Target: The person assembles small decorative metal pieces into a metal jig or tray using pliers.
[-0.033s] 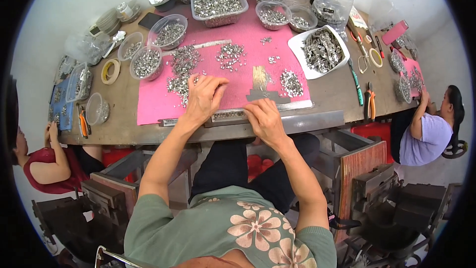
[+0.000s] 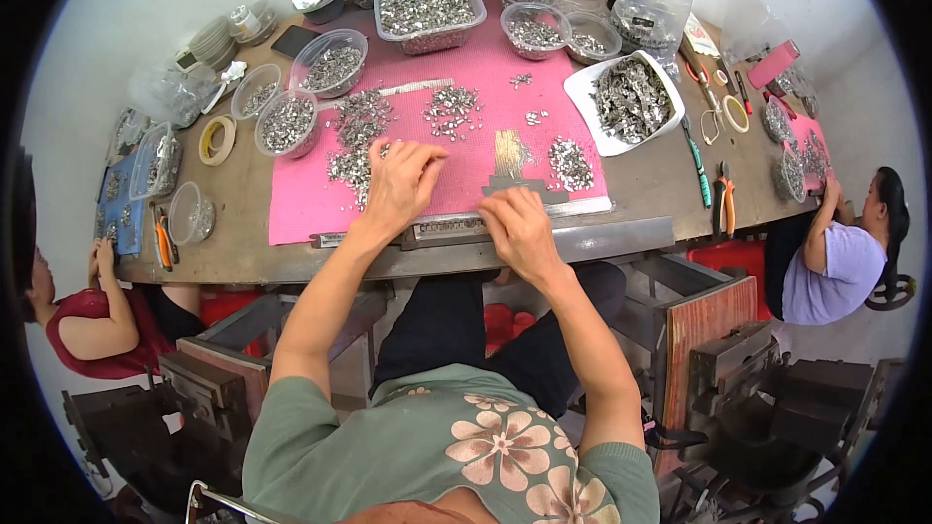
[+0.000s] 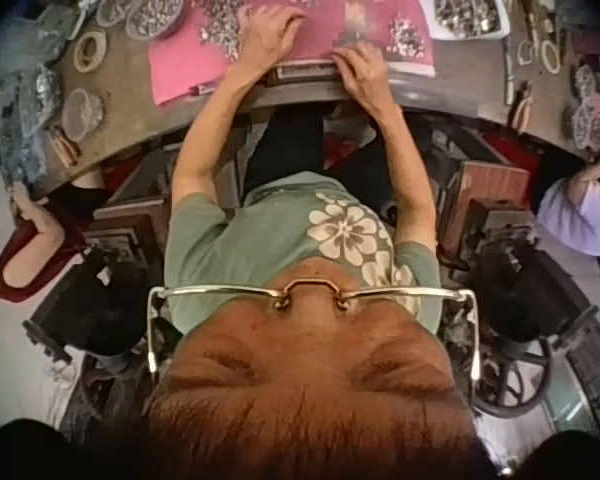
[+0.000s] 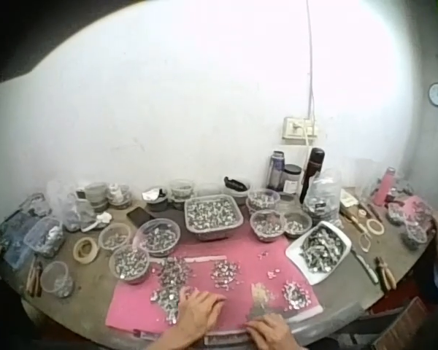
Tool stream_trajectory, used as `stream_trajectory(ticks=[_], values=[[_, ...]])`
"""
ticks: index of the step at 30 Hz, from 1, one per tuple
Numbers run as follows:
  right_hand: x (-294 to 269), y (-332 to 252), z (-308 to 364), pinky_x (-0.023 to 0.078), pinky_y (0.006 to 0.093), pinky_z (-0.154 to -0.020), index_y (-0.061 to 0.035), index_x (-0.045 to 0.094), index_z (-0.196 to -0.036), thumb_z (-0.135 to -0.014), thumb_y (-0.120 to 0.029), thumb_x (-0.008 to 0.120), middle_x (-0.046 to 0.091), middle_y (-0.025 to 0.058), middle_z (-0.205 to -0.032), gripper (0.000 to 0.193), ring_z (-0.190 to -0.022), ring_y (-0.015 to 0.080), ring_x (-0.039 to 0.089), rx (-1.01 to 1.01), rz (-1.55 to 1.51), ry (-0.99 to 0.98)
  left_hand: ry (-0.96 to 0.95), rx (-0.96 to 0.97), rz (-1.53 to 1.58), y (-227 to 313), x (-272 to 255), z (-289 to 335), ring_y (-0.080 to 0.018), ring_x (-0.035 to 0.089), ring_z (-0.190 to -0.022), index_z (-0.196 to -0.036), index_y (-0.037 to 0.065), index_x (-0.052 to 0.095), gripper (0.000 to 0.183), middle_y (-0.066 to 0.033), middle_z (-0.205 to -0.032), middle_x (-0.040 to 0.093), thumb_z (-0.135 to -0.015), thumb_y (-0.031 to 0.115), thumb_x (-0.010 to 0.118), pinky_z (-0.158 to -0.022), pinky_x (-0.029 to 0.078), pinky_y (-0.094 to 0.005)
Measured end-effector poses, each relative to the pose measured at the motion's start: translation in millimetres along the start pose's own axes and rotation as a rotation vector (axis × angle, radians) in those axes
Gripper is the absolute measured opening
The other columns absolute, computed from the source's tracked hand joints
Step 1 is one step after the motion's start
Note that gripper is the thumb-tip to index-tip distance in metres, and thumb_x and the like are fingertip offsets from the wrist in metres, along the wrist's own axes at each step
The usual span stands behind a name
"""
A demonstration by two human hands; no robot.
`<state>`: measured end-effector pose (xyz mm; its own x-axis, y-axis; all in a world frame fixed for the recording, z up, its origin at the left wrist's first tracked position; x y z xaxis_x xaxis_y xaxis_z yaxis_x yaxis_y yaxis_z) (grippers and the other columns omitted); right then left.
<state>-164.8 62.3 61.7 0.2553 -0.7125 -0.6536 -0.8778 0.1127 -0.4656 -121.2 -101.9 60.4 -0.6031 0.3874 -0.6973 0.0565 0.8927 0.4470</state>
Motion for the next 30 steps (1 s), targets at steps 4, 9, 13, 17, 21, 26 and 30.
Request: stream_trajectory(ticks=[4, 9, 13, 17, 21, 26, 30], values=[[11, 33, -34, 0.045, 0.0417, -0.079, -0.0028, 0.071, -0.097, -0.087, -0.003, 0.071, 0.064, 0.0108, -0.09, 0.01, -0.087, 0.0301, 0.062, 0.054, 0.039, 0.028, -0.004, 0.062, -0.099, -14, 22, -26, -0.0228, 0.06, -0.093, -0.101, 0.015, 0.073, 0.01, -0.0027, -0.09, 0.064, -0.091, 0.015, 0.071, -0.105, 0.032, -0.0539], [45, 72, -72, 0.046, 0.0437, -0.081, -0.0038, 0.071, -0.095, -0.087, -0.009, 0.071, 0.063, 0.0113, -0.088, 0.009, -0.089, 0.0312, 0.062, 0.109, 0.12, 0.014, -0.067, 0.102, -0.157, -26, 41, -39, -0.0241, 0.061, -0.095, -0.097, 0.016, 0.075, 0.009, -0.0028, -0.091, 0.064, -0.089, 0.016, 0.073, -0.105, 0.032, -0.0576], [61, 80, -83, 0.045, 0.0445, -0.082, -0.0039, 0.069, -0.092, -0.086, -0.012, 0.072, 0.063, 0.0124, -0.09, 0.01, -0.09, 0.0324, 0.062, 0.106, 0.176, -0.026, -0.063, 0.118, -0.157, -26, 41, -41, -0.0244, 0.061, -0.096, -0.096, 0.015, 0.073, 0.009, -0.0034, -0.092, 0.064, -0.088, 0.016, 0.074, -0.104, 0.032, -0.0566], [62, 70, -88, 0.044, 0.045, -0.08, -0.0042, 0.067, -0.089, -0.086, -0.01, 0.071, 0.063, 0.0132, -0.09, 0.008, -0.089, 0.0323, 0.062, 0.047, 0.239, -0.045, -0.051, 0.11, -0.167, -28, 42, -41, -0.024, 0.061, -0.095, -0.097, 0.012, 0.071, 0.011, -0.0035, -0.092, 0.064, -0.087, 0.015, 0.074, -0.104, 0.032, -0.056], [33, 57, -70, 0.044, 0.0448, -0.078, -0.0041, 0.065, -0.088, -0.086, -0.01, 0.07, 0.062, 0.0133, -0.089, 0.008, -0.088, 0.0318, 0.062, 0.027, 0.195, -0.055, -0.028, 0.153, -0.078, 2, 27, -32, -0.024, 0.06, -0.092, -0.096, 0.011, 0.069, 0.011, -0.0034, -0.089, 0.062, -0.087, 0.014, 0.075, -0.103, 0.033, -0.0541], [-1, 30, -14, 0.043, 0.0416, -0.075, -0.002, 0.064, -0.091, -0.086, -0.005, 0.07, 0.06, 0.011, -0.087, 0.008, -0.083, 0.0305, 0.06, 0.171, -0.105, -0.157, -0.094, 0.107, 0.093, 50, 6, 15, -0.0228, 0.059, -0.087, -0.094, 0.01, 0.068, 0.011, -0.0029, -0.086, 0.061, -0.085, 0.014, 0.076, -0.102, 0.034, -0.0492], [-10, 6, 6, 0.045, 0.041, -0.079, -0.0019, 0.062, -0.092, -0.084, -0.001, 0.072, 0.06, 0.0107, -0.092, 0.012, -0.086, 0.0306, 0.059, 0.049, -0.044, -0.091, -0.082, 0.075, 0.15, 64, 13, 35, -0.0218, 0.061, -0.089, -0.093, 0.009, 0.068, 0.012, -0.0029, -0.088, 0.063, -0.084, 0.012, 0.077, -0.101, 0.035, -0.0472]])
Point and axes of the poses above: each hand's wrist, its own z-axis away from the middle knuckle, its own x-axis out of the palm, y = z × x, the point moved 10 cm from there along -z, towards the middle knuckle
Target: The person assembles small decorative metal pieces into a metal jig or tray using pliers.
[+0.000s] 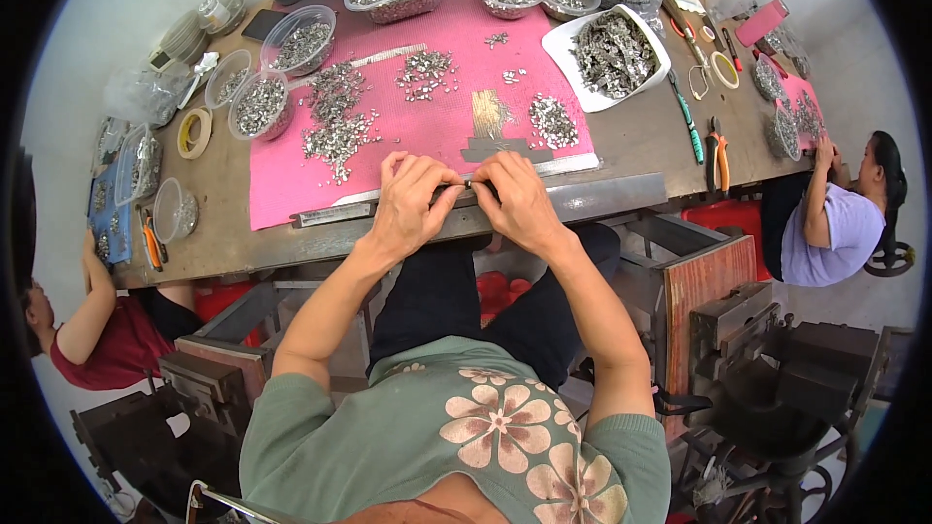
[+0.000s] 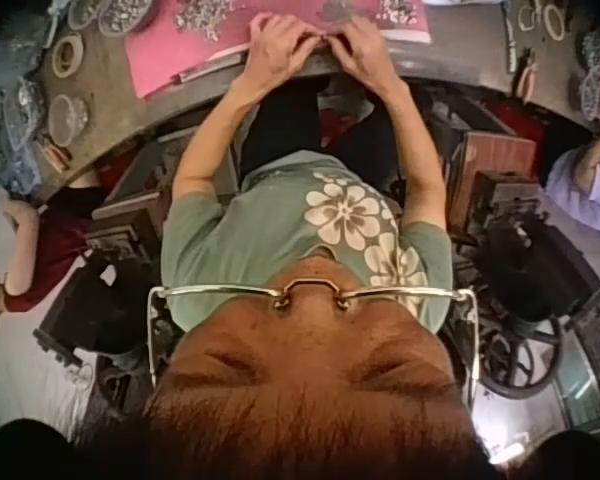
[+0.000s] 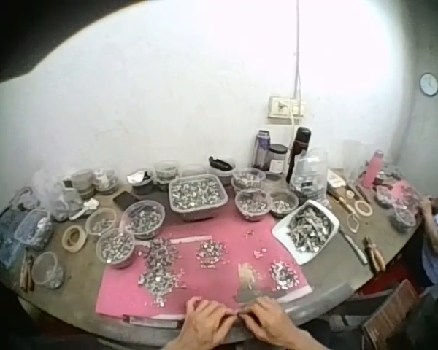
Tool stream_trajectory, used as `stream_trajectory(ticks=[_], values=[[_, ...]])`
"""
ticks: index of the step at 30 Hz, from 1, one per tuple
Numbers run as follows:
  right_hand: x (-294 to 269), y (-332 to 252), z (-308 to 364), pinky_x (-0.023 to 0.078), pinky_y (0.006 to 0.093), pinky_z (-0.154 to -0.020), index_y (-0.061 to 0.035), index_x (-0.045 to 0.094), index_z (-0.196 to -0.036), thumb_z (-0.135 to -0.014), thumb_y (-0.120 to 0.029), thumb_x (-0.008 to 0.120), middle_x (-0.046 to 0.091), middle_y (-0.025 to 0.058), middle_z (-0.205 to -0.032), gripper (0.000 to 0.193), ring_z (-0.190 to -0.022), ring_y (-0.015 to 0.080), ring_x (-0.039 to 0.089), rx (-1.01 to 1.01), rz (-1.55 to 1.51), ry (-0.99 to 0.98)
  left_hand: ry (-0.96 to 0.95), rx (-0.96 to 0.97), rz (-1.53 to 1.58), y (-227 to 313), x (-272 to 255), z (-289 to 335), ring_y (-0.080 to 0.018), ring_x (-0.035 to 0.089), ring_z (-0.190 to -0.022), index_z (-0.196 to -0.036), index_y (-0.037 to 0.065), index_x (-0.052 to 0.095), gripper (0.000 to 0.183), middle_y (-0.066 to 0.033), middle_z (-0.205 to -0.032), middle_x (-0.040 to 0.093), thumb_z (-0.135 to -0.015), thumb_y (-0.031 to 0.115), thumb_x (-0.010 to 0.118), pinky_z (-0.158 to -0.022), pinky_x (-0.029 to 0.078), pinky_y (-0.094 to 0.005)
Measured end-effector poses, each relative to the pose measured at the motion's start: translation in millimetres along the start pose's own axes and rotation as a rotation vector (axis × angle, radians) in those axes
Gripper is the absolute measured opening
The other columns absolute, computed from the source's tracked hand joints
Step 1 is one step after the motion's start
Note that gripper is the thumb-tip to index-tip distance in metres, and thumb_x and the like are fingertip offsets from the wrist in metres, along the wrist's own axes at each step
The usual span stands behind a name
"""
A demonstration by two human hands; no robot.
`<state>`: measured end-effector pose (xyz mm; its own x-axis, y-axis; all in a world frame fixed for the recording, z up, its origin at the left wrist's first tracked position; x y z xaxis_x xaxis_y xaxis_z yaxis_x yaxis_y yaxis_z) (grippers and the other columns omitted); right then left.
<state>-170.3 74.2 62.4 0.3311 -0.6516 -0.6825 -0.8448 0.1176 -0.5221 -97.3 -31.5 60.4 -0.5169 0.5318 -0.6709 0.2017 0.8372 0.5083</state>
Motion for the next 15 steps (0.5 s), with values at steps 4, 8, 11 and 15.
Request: stream_trajectory(ticks=[4, 8, 11, 15], values=[[2, -5, 8, 0.046, 0.0412, -0.08, -0.0019, 0.062, -0.094, -0.083, -0.001, 0.072, 0.06, 0.0109, -0.095, 0.015, -0.089, 0.0305, 0.058, -0.029, 0.069, 0.042, 0.029, -0.02, -0.022, -2, 9, 4, -0.022, 0.062, -0.092, -0.093, 0.008, 0.069, 0.014, -0.0028, -0.091, 0.065, -0.083, 0.013, 0.078, -0.1, 0.035, -0.0465], [3, -7, 12, 0.046, 0.0415, -0.08, -0.0024, 0.062, -0.095, -0.082, -0.001, 0.072, 0.061, 0.0104, -0.097, 0.017, -0.09, 0.0303, 0.058, -0.046, 0.12, 0.076, 0.031, -0.008, -0.026, -1, 10, 4, -0.022, 0.062, -0.092, -0.094, 0.008, 0.069, 0.014, -0.0029, -0.091, 0.066, -0.084, 0.013, 0.078, -0.1, 0.035, -0.0458], [3, -6, 14, 0.046, 0.0413, -0.08, -0.0024, 0.063, -0.096, -0.082, 0.0, 0.072, 0.062, 0.0103, -0.098, 0.016, -0.091, 0.0305, 0.058, -0.043, 0.11, 0.089, 0.02, -0.019, 0.015, -4, 11, 6, -0.0224, 0.062, -0.092, -0.095, 0.008, 0.07, 0.012, -0.0031, -0.092, 0.066, -0.085, 0.012, 0.076, -0.099, 0.036, -0.045], [2, 0, 16, 0.047, 0.0401, -0.083, -0.002, 0.065, -0.097, -0.083, 0.001, 0.071, 0.065, 0.0106, -0.099, 0.015, -0.092, 0.0302, 0.06, 0.002, 0.04, 0.11, 0.048, -0.051, 0.02, -7, 11, 8, -0.0228, 0.062, -0.092, -0.096, 0.008, 0.07, 0.011, -0.0036, -0.092, 0.067, -0.087, 0.012, 0.075, -0.1, 0.036, -0.044]])
Point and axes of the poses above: each hand's wrist, its own z-axis away from the middle knuckle, its own x-axis out of the palm, y = z × x, the point moved 10 cm from there along -z, towards the middle knuckle
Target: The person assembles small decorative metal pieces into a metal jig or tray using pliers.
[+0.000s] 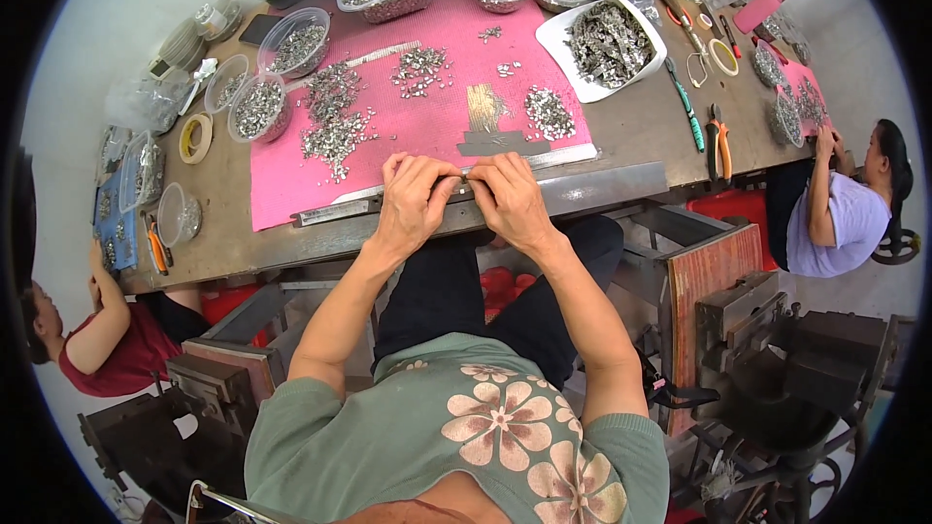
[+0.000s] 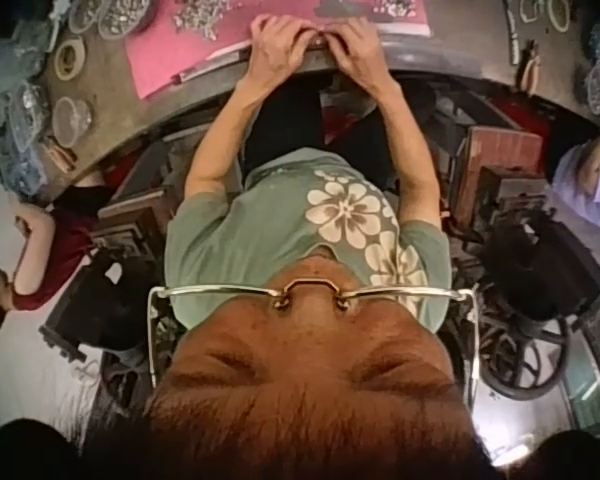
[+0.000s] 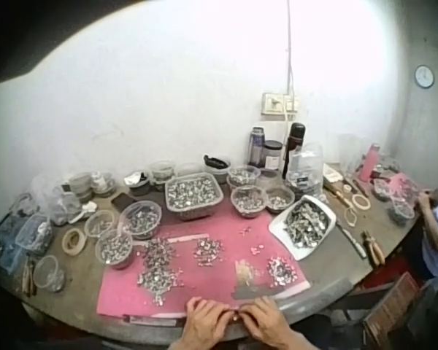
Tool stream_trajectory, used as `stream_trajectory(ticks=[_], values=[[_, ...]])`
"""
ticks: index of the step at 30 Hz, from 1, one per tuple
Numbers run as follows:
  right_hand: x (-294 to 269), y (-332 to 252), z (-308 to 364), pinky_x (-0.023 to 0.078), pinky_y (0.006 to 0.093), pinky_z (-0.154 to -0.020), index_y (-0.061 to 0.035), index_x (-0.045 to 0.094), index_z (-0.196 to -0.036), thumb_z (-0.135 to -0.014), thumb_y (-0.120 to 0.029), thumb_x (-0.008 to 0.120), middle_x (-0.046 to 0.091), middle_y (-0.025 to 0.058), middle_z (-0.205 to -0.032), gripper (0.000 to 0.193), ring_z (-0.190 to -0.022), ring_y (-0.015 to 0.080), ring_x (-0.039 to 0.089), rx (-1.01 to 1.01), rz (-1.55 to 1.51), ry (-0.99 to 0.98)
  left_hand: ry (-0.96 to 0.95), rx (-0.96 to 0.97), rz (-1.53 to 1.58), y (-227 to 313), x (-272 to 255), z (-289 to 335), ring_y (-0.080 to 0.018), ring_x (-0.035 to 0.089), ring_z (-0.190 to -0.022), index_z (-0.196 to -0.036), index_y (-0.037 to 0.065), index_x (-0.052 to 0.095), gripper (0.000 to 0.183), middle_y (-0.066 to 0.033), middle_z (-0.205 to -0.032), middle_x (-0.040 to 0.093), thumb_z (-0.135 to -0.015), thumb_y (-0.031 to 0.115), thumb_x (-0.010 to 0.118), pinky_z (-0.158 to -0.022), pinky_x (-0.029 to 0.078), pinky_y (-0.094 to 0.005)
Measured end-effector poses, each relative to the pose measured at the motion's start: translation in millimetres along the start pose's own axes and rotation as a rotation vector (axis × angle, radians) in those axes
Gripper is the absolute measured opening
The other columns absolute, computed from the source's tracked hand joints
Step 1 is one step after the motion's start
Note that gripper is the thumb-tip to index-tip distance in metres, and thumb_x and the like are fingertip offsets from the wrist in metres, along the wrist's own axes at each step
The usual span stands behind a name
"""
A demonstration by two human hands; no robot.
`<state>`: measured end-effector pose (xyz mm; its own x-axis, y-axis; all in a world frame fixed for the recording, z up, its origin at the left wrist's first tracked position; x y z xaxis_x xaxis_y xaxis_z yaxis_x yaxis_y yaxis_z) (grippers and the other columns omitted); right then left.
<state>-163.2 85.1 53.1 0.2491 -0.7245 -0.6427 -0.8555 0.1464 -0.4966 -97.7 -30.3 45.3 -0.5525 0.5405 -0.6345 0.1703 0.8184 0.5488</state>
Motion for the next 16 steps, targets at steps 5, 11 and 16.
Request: stream_trajectory(ticks=[5, 11, 16], values=[[-2, 11, 4, 0.047, 0.0391, -0.084, -0.0019, 0.067, -0.098, -0.083, 0.001, 0.071, 0.067, 0.0111, -0.1, 0.015, -0.093, 0.0297, 0.062, 0.07, -0.121, 0.025, 0.043, 0.006, 0.052, 1, -7, 3, -0.0218, 0.063, -0.095, -0.096, 0.009, 0.071, 0.013, -0.0029, -0.094, 0.067, -0.085, 0.012, 0.076, -0.101, 0.036, -0.0445], [-1, 9, 1, 0.046, 0.0392, -0.083, -0.003, 0.068, -0.095, -0.083, -0.002, 0.072, 0.067, 0.0091, -0.098, 0.013, -0.092, 0.0286, 0.062, 0.081, -0.123, 0.024, 0.021, 0.118, -0.046, 13, -3, 11, -0.0224, 0.061, -0.098, -0.096, 0.012, 0.071, 0.015, -0.0022, -0.098, 0.063, -0.083, 0.013, 0.078, -0.104, 0.035, -0.0502], [5, 11, 3, 0.045, 0.039, -0.084, -0.0054, 0.069, -0.095, -0.084, -0.003, 0.071, 0.067, 0.0074, -0.097, 0.012, -0.093, 0.0273, 0.061, 0.073, -0.065, 0.026, 0.0, 0.087, -0.061, 11, 1, 11, -0.0225, 0.062, -0.1, -0.097, 0.013, 0.074, 0.017, -0.0022, -0.103, 0.066, -0.081, 0.014, 0.08, -0.104, 0.035, -0.0498]])
Point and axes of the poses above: each hand's wrist, its own z-axis away from the middle knuckle, its own x-axis out of the palm, y = z × x, the point moved 10 cm from there along -z, towards the middle knuckle
